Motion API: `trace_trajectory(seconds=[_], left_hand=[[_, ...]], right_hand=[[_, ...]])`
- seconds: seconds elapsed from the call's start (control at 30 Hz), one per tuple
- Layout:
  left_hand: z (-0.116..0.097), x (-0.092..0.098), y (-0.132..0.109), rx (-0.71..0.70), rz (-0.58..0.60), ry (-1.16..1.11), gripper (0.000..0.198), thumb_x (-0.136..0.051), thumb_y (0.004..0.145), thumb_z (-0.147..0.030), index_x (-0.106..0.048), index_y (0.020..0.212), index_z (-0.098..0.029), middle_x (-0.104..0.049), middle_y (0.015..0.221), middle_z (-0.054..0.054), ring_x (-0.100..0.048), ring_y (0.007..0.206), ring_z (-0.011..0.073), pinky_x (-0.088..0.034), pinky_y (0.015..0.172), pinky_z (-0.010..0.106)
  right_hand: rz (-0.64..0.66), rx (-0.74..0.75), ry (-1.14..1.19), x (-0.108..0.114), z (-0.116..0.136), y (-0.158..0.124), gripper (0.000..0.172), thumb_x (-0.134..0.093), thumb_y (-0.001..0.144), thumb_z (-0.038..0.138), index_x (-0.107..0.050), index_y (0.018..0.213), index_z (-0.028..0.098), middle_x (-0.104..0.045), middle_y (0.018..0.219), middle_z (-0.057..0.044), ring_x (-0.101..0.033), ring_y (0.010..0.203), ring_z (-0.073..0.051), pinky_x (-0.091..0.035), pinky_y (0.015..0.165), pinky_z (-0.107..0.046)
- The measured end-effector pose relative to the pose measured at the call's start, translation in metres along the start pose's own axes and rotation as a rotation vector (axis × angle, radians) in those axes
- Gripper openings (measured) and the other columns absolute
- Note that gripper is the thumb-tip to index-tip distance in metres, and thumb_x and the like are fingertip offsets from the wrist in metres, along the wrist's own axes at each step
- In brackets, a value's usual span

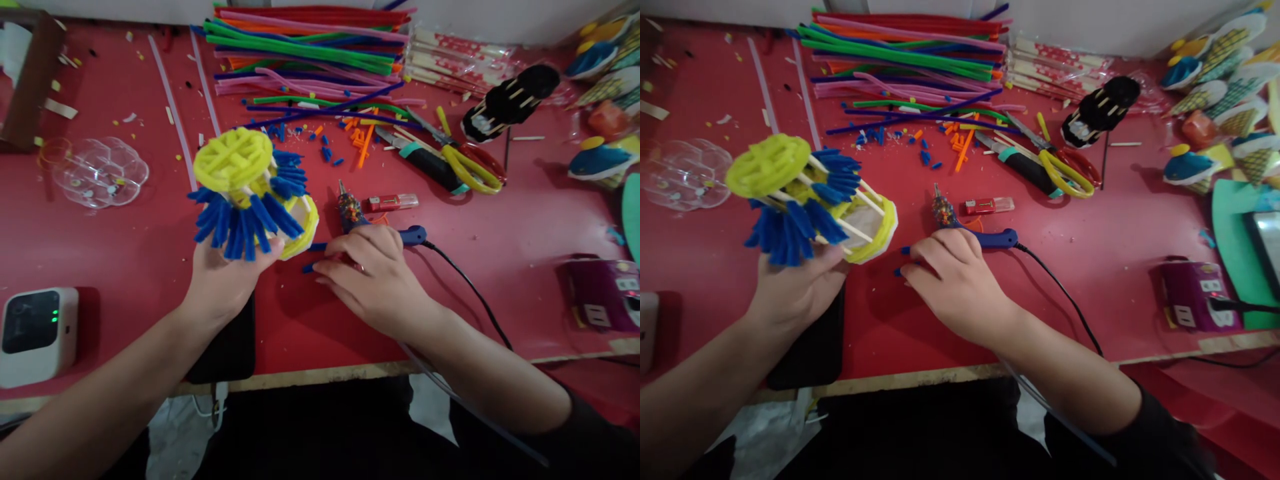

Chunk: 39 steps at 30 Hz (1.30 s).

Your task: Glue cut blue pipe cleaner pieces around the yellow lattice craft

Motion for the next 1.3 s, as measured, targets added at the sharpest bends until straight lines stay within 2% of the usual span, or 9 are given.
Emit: trace_trajectory(seconds=[0.13,0.27,0.4,0.5,0.6,0.77,0.97,1.13,1.3], left_hand=[[0.001,-0.008,0.003,0.09,0.023,-0.105,0.049,-0.098,0.041,-0.027,-0.065,0.078,-0.024,-0.07,0.078,-0.006,-0.069,0.075,0.0148,-0.058,0.093,0.044],[0.005,-0.004,0.004,0.08,0.015,-0.083,0.05,-0.099,0.04,-0.028,-0.066,0.079,-0.023,-0.071,0.078,-0.006,-0.069,0.075,0.0139,-0.057,0.095,0.042],[0.011,0.003,0.003,0.041,0.025,-0.036,0.049,-0.098,0.042,-0.028,-0.065,0.078,-0.02,-0.071,0.076,-0.004,-0.069,0.072,0.0154,-0.061,0.088,0.044],[0.012,0.009,0.001,-0.022,0.028,-0.019,0.052,-0.097,0.041,-0.018,-0.066,0.083,-0.021,-0.073,0.079,-0.003,-0.071,0.075,0.0169,-0.063,0.08,0.038],[0.011,0.007,0.0,-0.051,0.076,-0.013,0.053,-0.095,0.044,-0.016,-0.067,0.089,-0.023,-0.076,0.087,-0.003,-0.073,0.082,0.0172,-0.064,0.082,0.035],[0.007,0.007,0.001,-0.093,0.07,0.009,0.057,-0.097,0.043,-0.02,-0.064,0.089,-0.022,-0.075,0.087,-0.002,-0.074,0.079,0.0174,-0.064,0.083,0.036],[0.011,0.009,0.0,-0.116,0.091,0.039,0.07,-0.096,0.042,-0.018,-0.063,0.103,-0.026,-0.074,0.099,0.0,-0.074,0.09,0.0213,-0.065,0.079,0.032],[0.001,0.003,-0.005,-0.155,0.109,0.069,0.064,-0.091,0.042,-0.011,-0.062,0.097,-0.026,-0.073,0.086,-0.002,-0.074,0.078,0.0184,-0.064,0.065,0.027],[-0.012,-0.017,-0.009,-0.157,0.236,0.025,0.062,-0.087,0.044,-0.006,-0.061,0.096,-0.028,-0.074,0.089,-0.003,-0.076,0.079,0.0177,-0.065,0.067,0.027]], right_hand=[[0.17,0.021,-0.084,-0.021,0.006,-0.004,0.022,-0.051,0.099,0.016,-0.072,0.102,0.019,-0.071,0.108,-0.008,-0.05,0.104,-0.024,-0.037,0.092,-0.042],[0.199,0.024,-0.099,-0.024,0.01,-0.005,0.024,-0.048,0.1,0.015,-0.071,0.097,0.016,-0.072,0.107,-0.008,-0.048,0.103,-0.025,-0.034,0.093,-0.042],[0.128,0.048,-0.056,-0.019,0.012,-0.002,0.027,-0.043,0.1,0.012,-0.069,0.095,0.014,-0.072,0.1,-0.009,-0.05,0.097,-0.024,-0.036,0.084,-0.04],[0.034,0.034,-0.002,-0.009,0.009,0.001,0.028,-0.041,0.099,0.009,-0.067,0.094,0.017,-0.071,0.088,-0.005,-0.053,0.088,-0.021,-0.035,0.076,-0.038],[-0.028,-0.011,0.04,-0.002,0.004,0.001,0.025,-0.043,0.099,0.009,-0.066,0.094,0.018,-0.069,0.078,-0.002,-0.056,0.078,-0.018,-0.038,0.077,-0.037],[-0.04,-0.008,0.161,-0.002,0.001,-0.002,0.023,-0.048,0.099,0.009,-0.066,0.112,0.012,-0.076,0.088,-0.005,-0.068,0.085,-0.017,-0.05,0.077,-0.033],[-0.185,-0.006,0.329,0.028,0.003,-0.002,0.025,-0.052,0.097,0.006,-0.073,0.103,0.019,-0.077,0.104,-0.006,-0.074,0.095,-0.016,-0.063,0.081,-0.03],[-0.323,-0.031,0.253,0.051,0.003,-0.004,0.028,-0.062,0.093,0.007,-0.07,0.115,0.021,-0.08,0.094,-0.002,-0.077,0.079,-0.014,-0.066,0.075,-0.023],[-0.285,-0.123,0.257,0.046,-0.004,-0.004,0.017,-0.07,0.088,0.01,-0.073,0.099,0.022,-0.081,0.083,0.003,-0.077,0.07,-0.013,-0.065,0.069,-0.018]])
Point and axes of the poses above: each hand's wrist, its own y-axis towards the middle knuckle, its own x-axis out of the back of the hand, z = x × y, the point moved 9 cm from there along y, towards the middle knuckle
